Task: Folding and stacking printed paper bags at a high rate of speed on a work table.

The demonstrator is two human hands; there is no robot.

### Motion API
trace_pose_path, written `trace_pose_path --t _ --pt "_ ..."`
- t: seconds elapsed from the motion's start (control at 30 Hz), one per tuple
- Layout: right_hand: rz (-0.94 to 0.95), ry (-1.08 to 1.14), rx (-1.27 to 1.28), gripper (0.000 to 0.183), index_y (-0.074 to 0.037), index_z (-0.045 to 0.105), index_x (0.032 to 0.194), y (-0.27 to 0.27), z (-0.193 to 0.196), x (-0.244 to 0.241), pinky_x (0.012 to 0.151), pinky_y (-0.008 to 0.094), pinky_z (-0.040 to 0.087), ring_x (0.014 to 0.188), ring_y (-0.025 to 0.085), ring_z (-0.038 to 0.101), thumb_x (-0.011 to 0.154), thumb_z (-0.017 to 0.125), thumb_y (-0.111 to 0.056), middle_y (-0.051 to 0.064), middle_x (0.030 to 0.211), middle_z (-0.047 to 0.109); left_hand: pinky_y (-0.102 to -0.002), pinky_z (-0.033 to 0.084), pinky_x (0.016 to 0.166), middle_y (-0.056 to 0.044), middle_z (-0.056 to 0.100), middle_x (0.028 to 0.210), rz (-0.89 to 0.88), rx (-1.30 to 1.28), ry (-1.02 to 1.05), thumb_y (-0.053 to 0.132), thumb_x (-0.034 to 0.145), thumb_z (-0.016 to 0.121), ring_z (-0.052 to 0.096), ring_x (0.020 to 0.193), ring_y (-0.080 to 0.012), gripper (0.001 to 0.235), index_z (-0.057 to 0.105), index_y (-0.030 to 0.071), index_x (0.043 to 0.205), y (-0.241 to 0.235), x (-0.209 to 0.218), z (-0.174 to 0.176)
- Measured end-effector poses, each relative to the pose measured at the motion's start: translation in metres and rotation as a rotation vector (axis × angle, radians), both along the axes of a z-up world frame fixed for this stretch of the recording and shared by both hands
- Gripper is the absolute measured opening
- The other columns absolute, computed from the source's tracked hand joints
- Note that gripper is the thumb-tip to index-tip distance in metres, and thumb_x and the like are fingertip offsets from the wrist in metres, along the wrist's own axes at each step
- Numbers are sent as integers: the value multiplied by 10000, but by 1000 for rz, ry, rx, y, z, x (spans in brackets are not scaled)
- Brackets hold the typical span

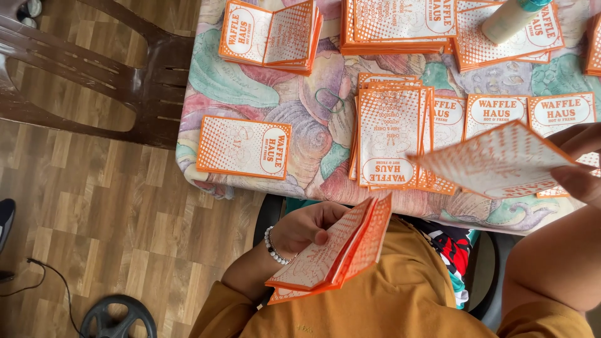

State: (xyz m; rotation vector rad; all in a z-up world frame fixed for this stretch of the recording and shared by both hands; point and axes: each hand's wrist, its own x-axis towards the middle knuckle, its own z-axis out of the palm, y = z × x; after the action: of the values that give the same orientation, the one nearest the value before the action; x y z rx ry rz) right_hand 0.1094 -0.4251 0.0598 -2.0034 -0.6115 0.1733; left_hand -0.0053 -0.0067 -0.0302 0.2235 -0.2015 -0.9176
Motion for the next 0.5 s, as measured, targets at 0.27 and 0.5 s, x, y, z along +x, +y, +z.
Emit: trace_pose_path --t 0.27,0.5 --pt "-201 -99 323 157 47 604 908 50 -21 -27 706 353 558 666 204 650 885 723 -54 178 782 644 -419 459 1032 -146 485 1448 549 -78 -532 420 863 822 503 1318 -302 392 606 143 1034 -29 38 41" --pt "329 24 589 210 -6 753 960 192 39 -52 723 345 632 833 201 816 857 802 -182 124 915 817 -480 511 1000 -208 625 1247 756 518 -344 123 875 808 630 1169 -328 339 581 -11 1088 -9 22 -59"
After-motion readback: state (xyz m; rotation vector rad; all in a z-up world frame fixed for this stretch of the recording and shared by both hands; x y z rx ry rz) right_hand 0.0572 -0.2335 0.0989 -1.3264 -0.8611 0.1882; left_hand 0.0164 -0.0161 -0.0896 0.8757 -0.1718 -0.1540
